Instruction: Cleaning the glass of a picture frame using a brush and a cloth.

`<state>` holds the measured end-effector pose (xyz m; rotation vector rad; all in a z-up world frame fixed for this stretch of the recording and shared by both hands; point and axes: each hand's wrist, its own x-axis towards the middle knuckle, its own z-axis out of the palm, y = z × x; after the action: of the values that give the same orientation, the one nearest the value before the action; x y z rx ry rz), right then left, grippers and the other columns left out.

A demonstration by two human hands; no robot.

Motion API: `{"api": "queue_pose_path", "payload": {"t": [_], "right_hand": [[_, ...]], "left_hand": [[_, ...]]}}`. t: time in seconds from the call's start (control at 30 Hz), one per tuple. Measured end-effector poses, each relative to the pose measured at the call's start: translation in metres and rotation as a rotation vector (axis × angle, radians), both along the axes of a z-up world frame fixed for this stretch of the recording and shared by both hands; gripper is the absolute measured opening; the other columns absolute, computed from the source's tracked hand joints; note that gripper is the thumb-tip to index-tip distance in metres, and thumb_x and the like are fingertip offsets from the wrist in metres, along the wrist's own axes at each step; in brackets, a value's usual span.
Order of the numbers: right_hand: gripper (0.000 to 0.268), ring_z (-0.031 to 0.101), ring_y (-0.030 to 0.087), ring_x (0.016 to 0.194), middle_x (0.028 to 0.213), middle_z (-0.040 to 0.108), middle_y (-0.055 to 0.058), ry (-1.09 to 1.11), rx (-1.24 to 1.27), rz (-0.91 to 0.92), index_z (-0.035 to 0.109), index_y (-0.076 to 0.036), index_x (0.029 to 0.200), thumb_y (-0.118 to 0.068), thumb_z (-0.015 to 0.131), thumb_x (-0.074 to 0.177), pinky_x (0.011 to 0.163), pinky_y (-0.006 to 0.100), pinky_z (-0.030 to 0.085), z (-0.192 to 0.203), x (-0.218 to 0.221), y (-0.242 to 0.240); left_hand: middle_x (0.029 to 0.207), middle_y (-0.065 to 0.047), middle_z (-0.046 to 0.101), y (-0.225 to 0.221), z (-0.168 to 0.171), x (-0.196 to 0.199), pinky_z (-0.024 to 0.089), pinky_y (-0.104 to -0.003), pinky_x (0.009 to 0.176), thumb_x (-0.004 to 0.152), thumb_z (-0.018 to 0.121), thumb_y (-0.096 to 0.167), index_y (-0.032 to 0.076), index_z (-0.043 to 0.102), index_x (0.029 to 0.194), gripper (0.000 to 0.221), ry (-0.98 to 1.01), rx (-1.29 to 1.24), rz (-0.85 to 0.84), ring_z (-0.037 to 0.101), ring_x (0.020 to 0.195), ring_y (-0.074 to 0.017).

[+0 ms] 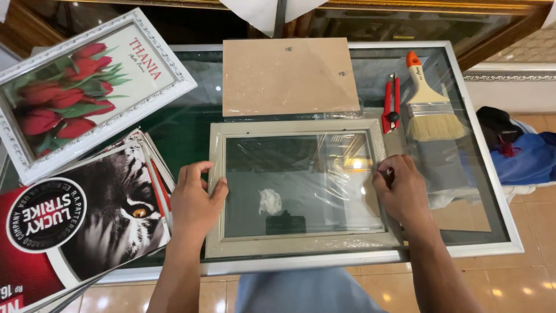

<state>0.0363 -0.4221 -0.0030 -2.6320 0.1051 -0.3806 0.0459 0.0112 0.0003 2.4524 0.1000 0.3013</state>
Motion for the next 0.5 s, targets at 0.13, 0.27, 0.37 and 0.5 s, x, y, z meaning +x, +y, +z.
{"api": "queue_pose_path", "payload": {"t": [0.13,0.27,0.37,0.5], "right_hand": [[0.021,0.068,0.038,0.083,0.097,0.06,0.01,0.013,0.068,0.012,0.063,-0.014,0.101,-0.026,0.077,0.09,0.074,0.045,0.055,-0.003,-0.003,-0.003],[0.017,0.068,0.034,0.078,0.094,0.061,0.011,-0.009,0.131,0.01,0.068,-0.014,0.106,-0.022,0.077,0.094,0.07,0.042,0.056,0.013,-0.017,0.001],[0.022,0.069,0.04,0.098,0.116,0.057,0.023,-0.229,0.302,0.098,0.061,0.002,0.121,-0.007,0.07,0.103,0.083,0.043,0.057,0.036,-0.054,0.011],[0.018,0.049,0.026,0.082,0.083,0.051,0.015,-0.379,0.28,-0.224,0.056,0.003,0.086,0.004,0.046,0.101,0.08,0.033,0.041,0.046,-0.149,0.034]], "left_hand": [[0.113,-0.01,0.064,0.002,-0.005,-0.001,0.059,-0.044,0.073,0.084,0.077,0.031,0.013,0.066,0.124,0.045,-0.042,0.004,-0.016,0.073,0.084,-0.0288],[0.115,-0.011,0.063,-0.002,0.007,-0.009,0.059,-0.041,0.075,0.087,0.077,0.03,0.012,0.065,0.125,0.044,-0.009,0.005,-0.02,0.073,0.086,-0.0284],[0.125,-0.021,0.059,-0.013,0.033,-0.031,0.06,-0.044,0.084,0.09,0.078,0.028,0.004,0.061,0.132,0.052,-0.041,-0.092,-0.053,0.071,0.097,-0.037],[0.154,-0.019,0.048,-0.023,0.041,-0.082,0.04,-0.047,0.118,0.087,0.075,0.033,0.004,0.054,0.139,0.064,-0.094,-0.146,-0.108,0.046,0.145,-0.0334]]}}
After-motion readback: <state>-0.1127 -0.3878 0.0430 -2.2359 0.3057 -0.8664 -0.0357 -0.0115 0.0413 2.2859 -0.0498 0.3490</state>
